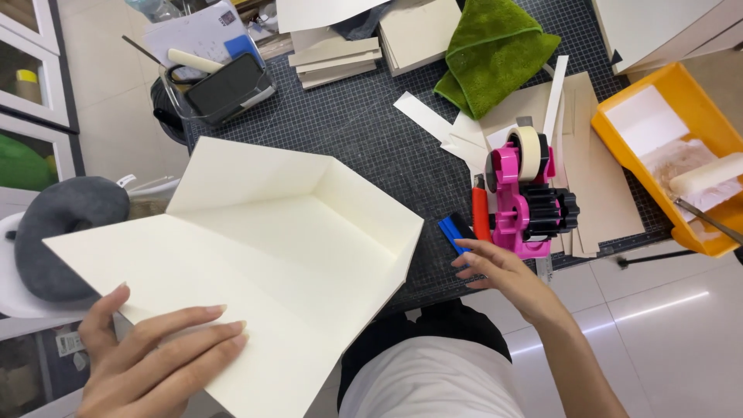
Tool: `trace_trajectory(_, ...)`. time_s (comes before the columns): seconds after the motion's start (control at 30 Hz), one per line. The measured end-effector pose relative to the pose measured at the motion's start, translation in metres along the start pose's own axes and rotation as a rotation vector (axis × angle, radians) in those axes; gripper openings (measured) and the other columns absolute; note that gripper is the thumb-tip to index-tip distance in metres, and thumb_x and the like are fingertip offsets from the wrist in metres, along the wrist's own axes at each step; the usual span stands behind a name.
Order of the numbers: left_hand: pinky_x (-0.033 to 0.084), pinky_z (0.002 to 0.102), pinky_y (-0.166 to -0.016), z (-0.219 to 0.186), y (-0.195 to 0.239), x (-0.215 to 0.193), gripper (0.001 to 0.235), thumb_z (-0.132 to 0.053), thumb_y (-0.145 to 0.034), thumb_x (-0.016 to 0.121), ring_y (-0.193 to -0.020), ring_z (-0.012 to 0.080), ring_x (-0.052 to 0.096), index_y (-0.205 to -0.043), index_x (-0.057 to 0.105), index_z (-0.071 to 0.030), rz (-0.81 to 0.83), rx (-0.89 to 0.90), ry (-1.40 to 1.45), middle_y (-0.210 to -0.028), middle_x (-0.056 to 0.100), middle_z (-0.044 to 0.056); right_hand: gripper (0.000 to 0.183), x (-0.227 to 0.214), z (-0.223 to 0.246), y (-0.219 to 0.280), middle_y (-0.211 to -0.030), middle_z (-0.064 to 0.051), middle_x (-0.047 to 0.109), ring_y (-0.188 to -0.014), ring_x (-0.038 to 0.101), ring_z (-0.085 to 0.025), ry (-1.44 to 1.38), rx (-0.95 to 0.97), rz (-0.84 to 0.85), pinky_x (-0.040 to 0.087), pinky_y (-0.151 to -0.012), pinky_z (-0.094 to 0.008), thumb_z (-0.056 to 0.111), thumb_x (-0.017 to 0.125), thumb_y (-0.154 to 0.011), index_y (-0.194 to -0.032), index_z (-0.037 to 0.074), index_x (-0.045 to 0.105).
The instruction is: Applying glue to the edges of a cardboard sheet, folding them over, smoothing with a scraper, and trimming the corners with scissors to assemble a box.
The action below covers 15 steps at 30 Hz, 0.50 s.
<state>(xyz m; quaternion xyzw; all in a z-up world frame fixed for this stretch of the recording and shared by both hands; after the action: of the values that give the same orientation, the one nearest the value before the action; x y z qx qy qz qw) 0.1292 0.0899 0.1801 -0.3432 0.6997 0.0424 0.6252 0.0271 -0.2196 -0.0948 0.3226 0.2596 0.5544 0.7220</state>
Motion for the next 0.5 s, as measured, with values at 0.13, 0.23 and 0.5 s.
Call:
trace_trajectory(0.13, 0.017, 0.051, -0.118, 0.003, 0.016, 0.0, 0.046, -0.028, -0.101, 0.03, -0.102, 0.019, 0.069, -0.091, 0.074, -0.018, 0.019, -0.015, -0.035, -0.095, 0.075, -0.006, 0.049, 0.017, 0.003, -0.011, -0.12, -0.011, 0.073, -0.112, 0.07, -0.022, 0.089, 0.003, 0.04, 0.056, -0.095, -0.034, 0.029, 0.051, -0.094, -0.141, 0.016, 0.061)
trace_trajectory(0.23, 0.02, 0.051, -0.12, 0.005, 0.026, 0.001, 0.047, -0.034, -0.099, 0.032, -0.103, 0.0195, 0.069, -0.091, 0.075, -0.019, 0.005, -0.143, -0.034, -0.095, 0.075, -0.005, 0.052, 0.027, 0.01, -0.016, -0.129, -0.011, 0.071, -0.119, 0.068, -0.021, 0.139, 0.005, 0.056, 0.054, -0.1, -0.033, 0.032, 0.051, -0.092, -0.142, 0.018, 0.059)
trace_trajectory(0.5, 0.011, 0.053, -0.125, 0.037, 0.077, 0.019, 0.034, -0.022, -0.095, 0.032, -0.117, 0.0134, 0.053, -0.116, 0.059, -0.024, 0.138, -0.011, -0.199, -0.119, 0.059, -0.013, 0.047, 0.038, -0.005, -0.041, -0.131, -0.003, 0.069, -0.119, 0.066, -0.014, 0.277, -0.084, 0.078, 0.052, -0.096, -0.03, 0.031, 0.049, -0.096, -0.14, 0.019, 0.058)
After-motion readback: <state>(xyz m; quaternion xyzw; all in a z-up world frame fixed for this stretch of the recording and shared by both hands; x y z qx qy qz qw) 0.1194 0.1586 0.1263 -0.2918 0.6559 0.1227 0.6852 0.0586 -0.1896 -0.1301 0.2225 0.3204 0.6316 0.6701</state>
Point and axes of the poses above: each hand's wrist, its own y-axis away from the middle knuckle, its own x-axis out of the palm, z = x × y, the point moved 8 cm from there along -y, towards the middle knuckle
